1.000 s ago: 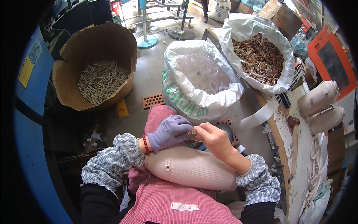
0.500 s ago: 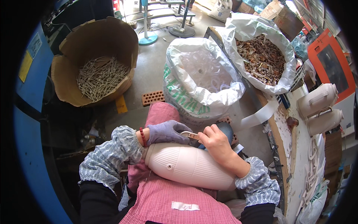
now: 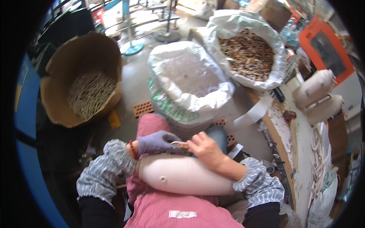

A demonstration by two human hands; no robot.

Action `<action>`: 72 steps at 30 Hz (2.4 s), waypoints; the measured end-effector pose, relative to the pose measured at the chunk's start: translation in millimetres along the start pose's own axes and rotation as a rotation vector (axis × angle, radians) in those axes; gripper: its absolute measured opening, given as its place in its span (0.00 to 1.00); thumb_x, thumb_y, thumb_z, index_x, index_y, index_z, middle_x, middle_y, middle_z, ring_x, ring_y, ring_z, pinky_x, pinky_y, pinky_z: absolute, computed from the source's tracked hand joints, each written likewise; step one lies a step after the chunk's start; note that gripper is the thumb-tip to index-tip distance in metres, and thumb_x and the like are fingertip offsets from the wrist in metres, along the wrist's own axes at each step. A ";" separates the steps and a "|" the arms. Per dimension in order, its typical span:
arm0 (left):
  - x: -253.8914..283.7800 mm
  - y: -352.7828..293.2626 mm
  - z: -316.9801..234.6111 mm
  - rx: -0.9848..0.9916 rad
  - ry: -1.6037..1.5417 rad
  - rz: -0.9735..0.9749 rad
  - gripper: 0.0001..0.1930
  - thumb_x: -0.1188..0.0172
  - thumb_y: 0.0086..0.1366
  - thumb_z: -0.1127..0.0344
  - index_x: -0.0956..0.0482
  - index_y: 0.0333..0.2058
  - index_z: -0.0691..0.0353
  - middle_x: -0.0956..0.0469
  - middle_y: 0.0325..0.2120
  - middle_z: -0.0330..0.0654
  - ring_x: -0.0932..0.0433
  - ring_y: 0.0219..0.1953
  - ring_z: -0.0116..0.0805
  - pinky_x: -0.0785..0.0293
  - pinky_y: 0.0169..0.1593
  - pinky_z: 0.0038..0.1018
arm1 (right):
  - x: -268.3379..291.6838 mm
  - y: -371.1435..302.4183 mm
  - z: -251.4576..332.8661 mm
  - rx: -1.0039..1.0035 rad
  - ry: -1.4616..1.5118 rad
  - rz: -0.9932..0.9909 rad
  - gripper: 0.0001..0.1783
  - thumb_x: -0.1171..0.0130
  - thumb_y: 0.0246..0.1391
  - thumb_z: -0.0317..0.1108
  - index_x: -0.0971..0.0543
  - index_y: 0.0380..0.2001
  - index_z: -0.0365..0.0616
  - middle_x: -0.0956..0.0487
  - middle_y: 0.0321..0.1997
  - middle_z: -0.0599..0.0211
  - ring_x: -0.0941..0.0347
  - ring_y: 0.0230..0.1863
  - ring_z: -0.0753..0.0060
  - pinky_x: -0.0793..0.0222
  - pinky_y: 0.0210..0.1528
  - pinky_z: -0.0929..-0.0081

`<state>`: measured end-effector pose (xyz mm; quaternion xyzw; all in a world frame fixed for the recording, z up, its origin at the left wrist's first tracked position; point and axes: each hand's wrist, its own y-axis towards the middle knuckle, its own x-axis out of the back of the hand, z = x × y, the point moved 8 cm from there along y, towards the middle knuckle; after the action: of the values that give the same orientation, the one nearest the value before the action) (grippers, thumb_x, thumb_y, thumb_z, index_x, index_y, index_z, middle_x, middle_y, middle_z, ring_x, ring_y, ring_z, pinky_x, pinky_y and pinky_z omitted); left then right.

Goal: The person assembles a light pink thermos by inserting a wooden stopper, attaching a handle, and applying a label. They repeatedly pick up the thermos, insert the stopper, affix the handle, and place the finished unit aside.

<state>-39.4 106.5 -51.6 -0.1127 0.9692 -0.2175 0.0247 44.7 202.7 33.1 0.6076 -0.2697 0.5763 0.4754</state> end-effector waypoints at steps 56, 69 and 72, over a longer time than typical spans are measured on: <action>-17.6 -101.9 -93.1 -0.695 0.316 -0.421 0.16 0.35 0.56 0.72 0.21 0.44 0.63 0.21 0.37 0.45 0.21 0.39 0.40 0.25 0.45 0.33 | 94.5 37.1 53.5 0.287 0.482 -0.218 0.14 0.33 0.43 0.27 0.18 0.38 0.40 0.21 0.36 0.62 0.24 0.31 0.64 0.25 0.32 0.69; -49.9 -159.9 -43.6 -0.708 0.581 -0.612 0.36 0.24 0.41 0.65 0.26 0.53 0.59 0.31 0.57 0.54 0.26 0.55 0.51 0.26 0.54 0.38 | 16.6 18.8 58.7 -0.087 0.991 0.406 0.11 0.34 0.51 0.35 0.18 0.37 0.42 0.20 0.31 0.61 0.22 0.32 0.62 0.27 0.36 0.70; -48.7 -162.0 -44.3 -0.721 0.579 -0.620 0.36 0.23 0.41 0.65 0.26 0.53 0.58 0.30 0.56 0.53 0.25 0.53 0.49 0.24 0.53 0.37 | 17.7 21.3 59.6 -0.073 1.009 0.389 0.11 0.35 0.51 0.35 0.18 0.37 0.42 0.20 0.31 0.61 0.22 0.32 0.63 0.27 0.36 0.71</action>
<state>37.4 -6.4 57.6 -0.3294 0.8709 0.1089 -0.3480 55.9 145.0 62.6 0.1775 -0.1355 0.8640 0.4514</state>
